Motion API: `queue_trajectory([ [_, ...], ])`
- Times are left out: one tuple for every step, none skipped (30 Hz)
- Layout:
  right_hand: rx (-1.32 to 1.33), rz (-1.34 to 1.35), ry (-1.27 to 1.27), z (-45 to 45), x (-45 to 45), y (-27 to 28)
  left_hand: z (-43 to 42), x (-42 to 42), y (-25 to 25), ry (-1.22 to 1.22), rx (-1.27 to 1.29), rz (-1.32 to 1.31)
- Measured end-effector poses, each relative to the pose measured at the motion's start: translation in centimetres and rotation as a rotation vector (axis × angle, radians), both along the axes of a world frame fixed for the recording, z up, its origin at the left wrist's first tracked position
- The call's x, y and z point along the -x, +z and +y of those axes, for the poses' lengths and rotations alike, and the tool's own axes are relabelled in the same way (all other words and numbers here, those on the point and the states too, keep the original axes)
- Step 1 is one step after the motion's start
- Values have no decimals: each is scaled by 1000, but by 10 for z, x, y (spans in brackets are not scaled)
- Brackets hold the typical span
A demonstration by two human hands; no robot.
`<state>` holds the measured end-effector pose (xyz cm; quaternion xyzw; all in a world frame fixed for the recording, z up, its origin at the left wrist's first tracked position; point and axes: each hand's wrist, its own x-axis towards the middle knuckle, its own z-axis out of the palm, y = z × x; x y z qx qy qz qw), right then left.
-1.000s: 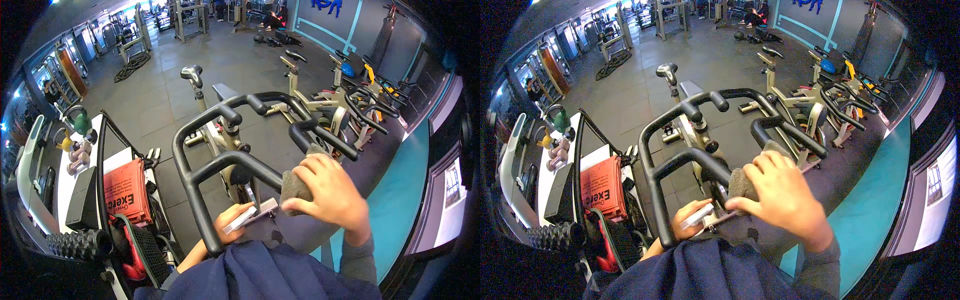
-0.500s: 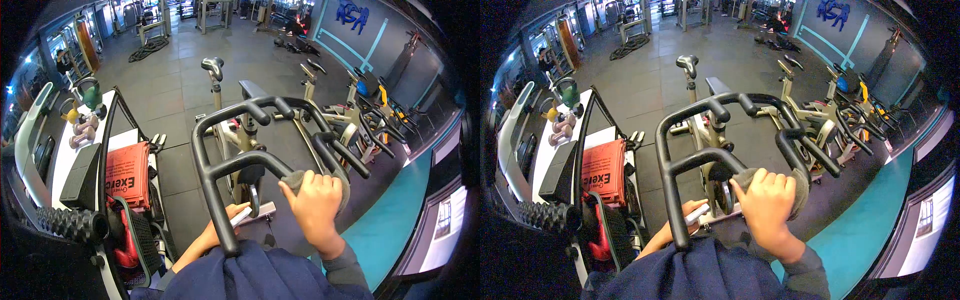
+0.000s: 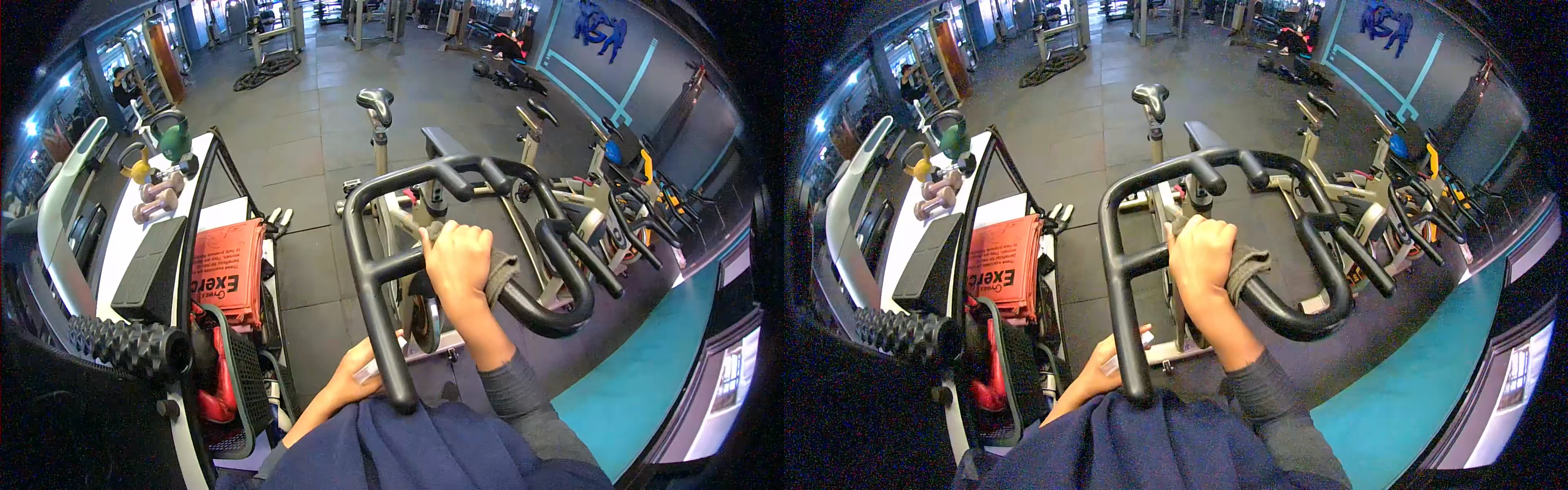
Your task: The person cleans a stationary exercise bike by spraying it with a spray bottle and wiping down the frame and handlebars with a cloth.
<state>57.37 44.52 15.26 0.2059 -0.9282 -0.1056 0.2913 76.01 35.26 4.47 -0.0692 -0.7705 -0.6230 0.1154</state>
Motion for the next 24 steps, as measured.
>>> queue_trajectory([
  [34, -1, 50, -3, 2, -3, 0, -3, 2, 18, 26, -10],
  [50, 11, 100, -5, 4, -6, 0, -4, 2, 31, 30, 11],
  [50, 13, 103, -7, 6, -9, 0, -6, 0, 34, 30, 13],
  [78, -36, 178, -11, 8, -11, -1, -8, -2, 54, 69, 45],
  [106, -84, 250, -14, 10, -12, -1, -10, -5, 72, 109, 78],
  [133, -126, 329, -18, 10, -13, 0, -12, -7, 68, 111, 81],
  [199, -165, 428, -22, 11, -17, 2, -14, -9, 81, 90, 48],
  [213, -197, 470, -27, 10, -20, 4, -15, -10, 93, 68, 15],
  [226, -229, 512, -31, 8, -22, 6, -15, -10, 86, 67, 18],
  [244, -216, 537, -35, 7, -27, 8, -15, -8, 61, 48, 30],
  [263, -203, 562, -38, 6, -31, 10, -14, -8, 35, 29, 41],
  [275, -196, 589, -38, 3, -30, 13, -15, -10, 27, 29, 35],
  [280, -236, 613, -37, 0, -27, 16, -15, -10, 19, 29, 35],
  [374, -204, 690, -37, -1, -31, 20, -15, -11, 5, -14, 21],
  [468, -169, 766, -37, -6, -29, 23, -15, -10, -9, -57, 7],
  [504, -253, 775, -32, -14, -27, 26, -16, -5, 0, -80, -104],
  [619, -332, 816, -33, -20, -24, 29, -15, -3, -5, -81, -101],
  [780, -409, 843, -34, -26, -26, 31, -15, -2, 13, -17, -54],
  [942, -490, 872, -36, -32, -29, 32, -16, -1, 36, 49, -8],
  [1091, -788, 835, -34, -37, -29, 33, -17, -3, 48, 53, -6],
  [1226, -1094, 783, -32, -40, -29, 35, -17, -7, 56, 19, 13],
  [1486, -1268, 785, -33, -38, -29, 34, -20, -8, 66, -15, 32],
  [1803, -1426, 776, -34, -37, -29, 32, -23, -8, 83, -10, 32],
  [2113, -1532, 739, -35, -36, -28, 31, -25, -4, 126, 18, 71],
])
